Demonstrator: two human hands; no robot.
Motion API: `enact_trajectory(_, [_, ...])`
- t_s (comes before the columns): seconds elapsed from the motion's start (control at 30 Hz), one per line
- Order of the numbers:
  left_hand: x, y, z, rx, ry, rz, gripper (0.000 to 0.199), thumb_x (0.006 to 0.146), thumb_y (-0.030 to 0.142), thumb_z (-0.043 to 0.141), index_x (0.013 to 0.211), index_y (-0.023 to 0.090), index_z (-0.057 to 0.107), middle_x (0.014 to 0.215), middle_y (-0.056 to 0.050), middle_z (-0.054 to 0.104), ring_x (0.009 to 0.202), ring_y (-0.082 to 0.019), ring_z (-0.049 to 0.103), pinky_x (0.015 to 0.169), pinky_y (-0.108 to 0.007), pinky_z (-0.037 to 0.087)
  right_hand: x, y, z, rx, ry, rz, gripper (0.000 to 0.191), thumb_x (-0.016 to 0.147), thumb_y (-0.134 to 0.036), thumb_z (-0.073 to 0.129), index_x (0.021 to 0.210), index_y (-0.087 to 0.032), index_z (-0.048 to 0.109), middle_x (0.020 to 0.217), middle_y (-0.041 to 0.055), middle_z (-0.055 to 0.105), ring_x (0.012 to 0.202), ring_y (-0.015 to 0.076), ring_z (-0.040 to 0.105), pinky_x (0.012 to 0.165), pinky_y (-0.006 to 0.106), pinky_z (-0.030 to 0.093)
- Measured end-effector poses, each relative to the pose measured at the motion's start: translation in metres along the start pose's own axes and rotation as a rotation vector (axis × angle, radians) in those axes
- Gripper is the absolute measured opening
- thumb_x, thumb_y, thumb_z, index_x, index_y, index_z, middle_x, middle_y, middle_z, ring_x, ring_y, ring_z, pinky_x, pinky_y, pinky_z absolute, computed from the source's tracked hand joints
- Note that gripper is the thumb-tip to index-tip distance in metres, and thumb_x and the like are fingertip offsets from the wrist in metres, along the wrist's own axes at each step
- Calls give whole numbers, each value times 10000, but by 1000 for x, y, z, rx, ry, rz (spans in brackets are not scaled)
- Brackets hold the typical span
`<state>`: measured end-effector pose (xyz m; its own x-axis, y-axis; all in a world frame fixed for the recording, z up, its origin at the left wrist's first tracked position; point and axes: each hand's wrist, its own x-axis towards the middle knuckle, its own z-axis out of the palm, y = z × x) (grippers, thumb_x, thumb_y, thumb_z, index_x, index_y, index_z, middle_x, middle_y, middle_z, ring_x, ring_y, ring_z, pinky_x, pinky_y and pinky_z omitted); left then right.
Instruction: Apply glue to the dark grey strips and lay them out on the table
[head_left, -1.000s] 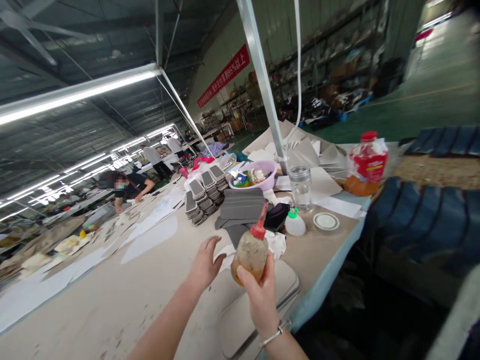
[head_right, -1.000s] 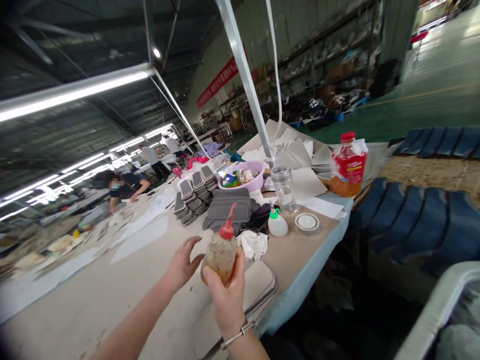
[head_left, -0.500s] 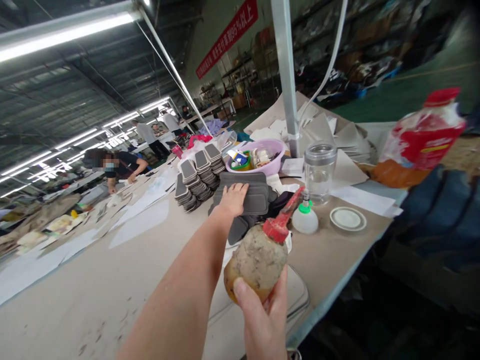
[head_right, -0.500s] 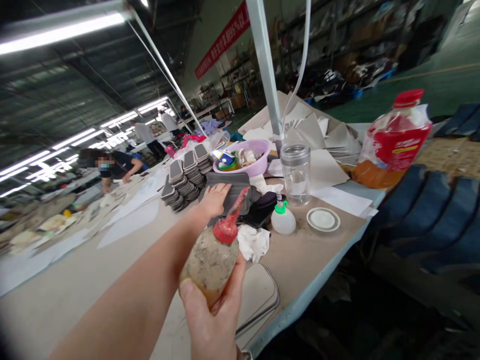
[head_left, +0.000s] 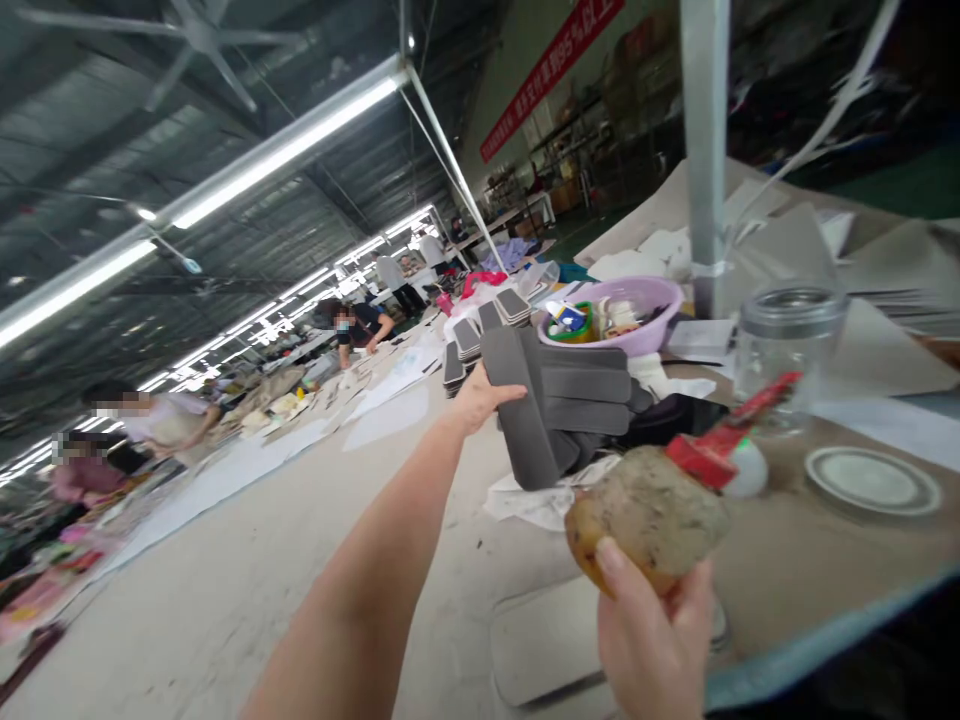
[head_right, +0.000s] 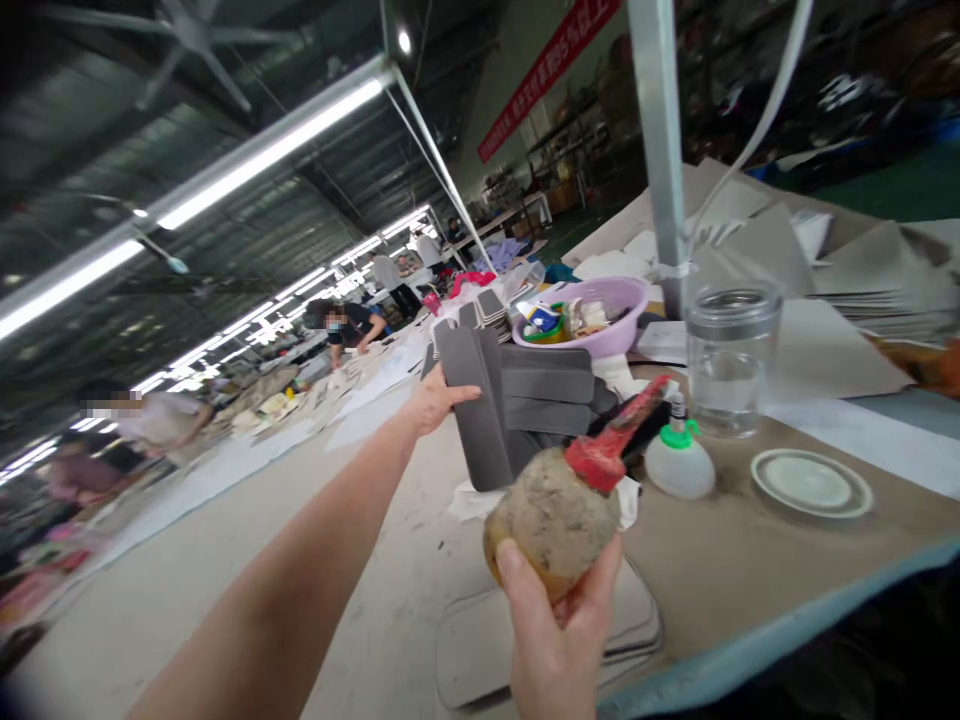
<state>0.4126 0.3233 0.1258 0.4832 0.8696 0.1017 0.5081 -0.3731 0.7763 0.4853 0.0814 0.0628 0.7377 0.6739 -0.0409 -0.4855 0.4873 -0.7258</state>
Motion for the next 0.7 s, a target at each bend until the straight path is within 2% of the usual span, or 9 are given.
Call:
enact_trajectory(0.1, [-21, -11, 3, 31, -46, -221, 599, 677, 323, 705, 1204, 199, 449, 1089, -79, 642, 929, -213, 630, 784, -365, 514, 2, 2, -2, -13, -33, 5, 604, 704, -249, 713, 1247, -200, 455, 1044, 93, 600, 903, 231, 599, 812, 388, 500])
enact_trajectory(0.17, [-35, -21, 15, 138, 22, -303, 718, 584, 284, 773, 1215, 156, 456, 1090, -131, 638, 994, -272, 607, 838, -413, 486, 1, 3, -1, -43, -70, 14, 600, 692, -254, 719, 1233, -198, 466, 1042, 87, 597, 936, 238, 588, 822, 384, 496])
enact_trajectory(0.23, [-51, -29, 32, 245, 111, -356, 846, 553, 265, 788, 1280, 85, 394, 1216, -227, 547, 1162, -344, 492, 958, -464, 390, 0, 3, 1, -72, -93, 21, 596, 686, -261, 719, 1225, -202, 472, 1067, 88, 591, 951, 241, 582, 814, 378, 502])
enact_trajectory(0.3, [-69, -31, 51, 327, 181, -368, 850, 632, 324, 735, 1323, 33, 334, 1339, -285, 401, 1284, -373, 336, 1045, -481, 262, -1, 1, 3, -74, -101, 17, 605, 690, -269, 713, 1236, -204, 461, 1087, 93, 586, 958, 245, 582, 807, 378, 508])
enact_trajectory(0.33, [-80, -31, 60, 381, 199, -365, 797, 687, 373, 684, 1321, 30, 343, 1357, -283, 374, 1295, -371, 313, 1057, -477, 235, -1, -1, 4, -67, -103, 9, 610, 697, -273, 706, 1246, -202, 451, 1088, 95, 587, 962, 246, 582, 808, 378, 509])
enact_trajectory(0.43, [-113, -29, 83, 610, 179, -318, 616, 780, 472, 547, 1245, 76, 467, 1274, -228, 472, 1193, -336, 437, 1011, -440, 311, 1, -4, 5, -84, -125, -23, 592, 728, -274, 680, 1259, -188, 433, 1087, 97, 591, 966, 237, 585, 822, 363, 506])
enact_trajectory(0.5, [-130, -28, 94, 722, 136, -250, 520, 792, 456, 527, 1178, 109, 538, 1206, -198, 528, 1125, -310, 490, 970, -412, 360, 2, -6, 5, -124, -135, -42, 581, 744, -269, 668, 1264, -182, 425, 1096, 96, 587, 963, 226, 586, 831, 354, 502])
enact_trajectory(0.6, [-142, -26, 102, 715, 100, -189, 428, 782, 361, 544, 1137, 124, 580, 1185, -180, 549, 1128, -292, 488, 980, -395, 361, 2, -6, 3, -137, -135, -51, 586, 750, -262, 670, 1272, -184, 416, 1100, 92, 580, 964, 216, 582, 824, 338, 501])
enact_trajectory(0.7, [-141, -26, 99, 682, 100, -222, 423, 745, 275, 564, 1118, 78, 601, 1175, -193, 560, 1095, -281, 518, 976, -375, 377, 1, -4, 3, -106, -141, -48, 600, 738, -265, 685, 1272, -194, 419, 1089, 82, 577, 966, 214, 572, 813, 331, 499])
